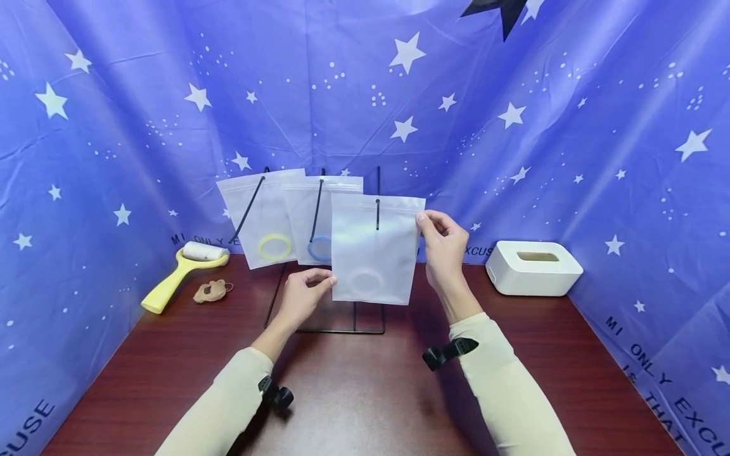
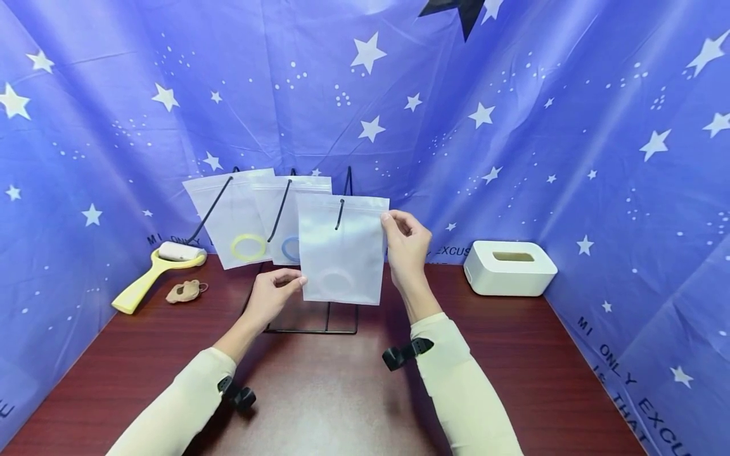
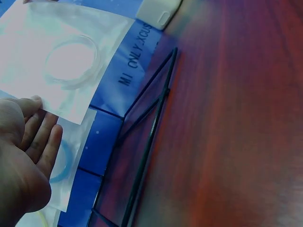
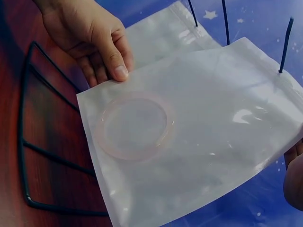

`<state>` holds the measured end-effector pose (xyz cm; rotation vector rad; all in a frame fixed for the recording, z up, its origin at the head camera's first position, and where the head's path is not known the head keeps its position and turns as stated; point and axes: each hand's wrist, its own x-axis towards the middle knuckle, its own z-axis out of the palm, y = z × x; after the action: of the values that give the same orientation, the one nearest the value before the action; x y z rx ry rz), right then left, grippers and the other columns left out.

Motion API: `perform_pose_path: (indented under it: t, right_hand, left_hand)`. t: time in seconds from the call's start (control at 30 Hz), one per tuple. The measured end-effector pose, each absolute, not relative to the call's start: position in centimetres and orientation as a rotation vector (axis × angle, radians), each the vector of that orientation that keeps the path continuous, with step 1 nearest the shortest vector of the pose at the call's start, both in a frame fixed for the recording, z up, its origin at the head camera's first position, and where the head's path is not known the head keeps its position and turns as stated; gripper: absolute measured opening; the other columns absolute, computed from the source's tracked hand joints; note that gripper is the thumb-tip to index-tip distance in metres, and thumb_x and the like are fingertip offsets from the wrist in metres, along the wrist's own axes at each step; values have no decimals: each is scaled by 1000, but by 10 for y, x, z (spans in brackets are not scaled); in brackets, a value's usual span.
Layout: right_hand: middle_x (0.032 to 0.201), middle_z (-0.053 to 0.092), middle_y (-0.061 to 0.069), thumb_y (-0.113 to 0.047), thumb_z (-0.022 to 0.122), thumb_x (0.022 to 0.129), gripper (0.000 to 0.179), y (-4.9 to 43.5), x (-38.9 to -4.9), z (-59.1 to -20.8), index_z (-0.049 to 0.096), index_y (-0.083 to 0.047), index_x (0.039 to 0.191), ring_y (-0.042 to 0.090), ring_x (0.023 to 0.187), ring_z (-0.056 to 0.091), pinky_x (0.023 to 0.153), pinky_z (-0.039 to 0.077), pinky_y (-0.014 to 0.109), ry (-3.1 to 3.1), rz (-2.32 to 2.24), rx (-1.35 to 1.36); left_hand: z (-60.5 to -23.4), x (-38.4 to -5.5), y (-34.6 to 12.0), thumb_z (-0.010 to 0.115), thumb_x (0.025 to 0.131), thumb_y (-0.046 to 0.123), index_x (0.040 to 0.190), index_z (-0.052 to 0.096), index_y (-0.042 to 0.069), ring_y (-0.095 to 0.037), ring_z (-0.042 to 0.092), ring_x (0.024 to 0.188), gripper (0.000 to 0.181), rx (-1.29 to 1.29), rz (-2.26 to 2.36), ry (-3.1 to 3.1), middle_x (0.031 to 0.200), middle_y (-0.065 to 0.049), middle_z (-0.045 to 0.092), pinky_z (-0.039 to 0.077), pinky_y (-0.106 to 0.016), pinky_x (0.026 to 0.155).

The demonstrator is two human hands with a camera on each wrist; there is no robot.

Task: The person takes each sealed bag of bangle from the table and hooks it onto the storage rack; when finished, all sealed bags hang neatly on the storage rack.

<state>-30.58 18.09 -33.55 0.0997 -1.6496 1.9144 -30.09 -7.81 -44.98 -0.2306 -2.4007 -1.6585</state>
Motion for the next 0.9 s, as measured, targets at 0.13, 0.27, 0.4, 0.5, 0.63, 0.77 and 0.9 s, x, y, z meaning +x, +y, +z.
perform_pose_path:
  t: [0.13, 0.27, 0.4, 0.5, 0.63, 0.77, 0.9]
  right_hand:
    - [80, 69, -9, -10, 73, 95, 19, 182, -318, -334, 74, 5, 107, 7, 79, 61, 79, 55, 24, -1679, 1928, 59]
    - [81, 69, -8, -11, 73, 96, 18, 182, -330, -332, 75, 3, 107, 8, 79, 61, 78, 54, 23, -1682, 1924, 25]
    - [82, 69, -7, -12, 73, 96, 16, 180, -342, -332, 75, 1, 105, 8, 80, 63, 79, 56, 23, -1672, 1924, 3]
    - [84, 69, -5, -10, 73, 96, 14, 179, -348, -331, 75, 1, 104, 9, 83, 64, 81, 57, 24, -1662, 1937, -22]
    - [87, 68, -3, -11, 73, 96, 12, 179, -357, -330, 76, -2, 104, 10, 85, 63, 83, 56, 23, -1669, 1954, -76]
    - [87, 68, -4, -14, 73, 96, 12, 178, -365, -329, 76, -4, 104, 9, 84, 62, 80, 54, 22, -1685, 1943, -102]
    - [86, 68, -4, -14, 74, 96, 14, 178, -371, -331, 76, -3, 105, 9, 83, 62, 78, 53, 21, -1675, 1934, -99]
  left_hand:
    - [-448, -312, -74, 79, 92, 30, 102, 82, 14, -13, 70, 92, 19, -204, -1664, -2394, 98, -4, 81, 53, -25, 77]
    - [-446, -322, -70, 79, 91, 29, 103, 82, 14, -8, 69, 86, 19, -169, -1697, -2385, 97, -5, 81, 52, -22, 74]
    - [-444, -334, -68, 79, 92, 26, 104, 81, 12, -9, 72, 84, 19, -142, -1752, -2344, 97, -7, 81, 53, -21, 72]
    - [-443, -343, -66, 78, 93, 23, 105, 81, 8, -19, 75, 87, 20, -147, -1789, -2314, 99, -10, 80, 55, -20, 72]
    - [-444, -354, -63, 78, 93, 21, 106, 80, 4, -34, 76, 93, 21, -149, -1819, -2288, 100, -12, 80, 55, -18, 71]
    - [-444, -362, -59, 78, 92, 19, 104, 81, 3, -39, 75, 92, 20, -131, -1817, -2258, 98, -14, 80, 53, -17, 68]
    - [-446, -368, -55, 79, 91, 17, 102, 81, 1, -31, 75, 85, 19, -113, -1801, -2235, 96, -15, 80, 54, -17, 68]
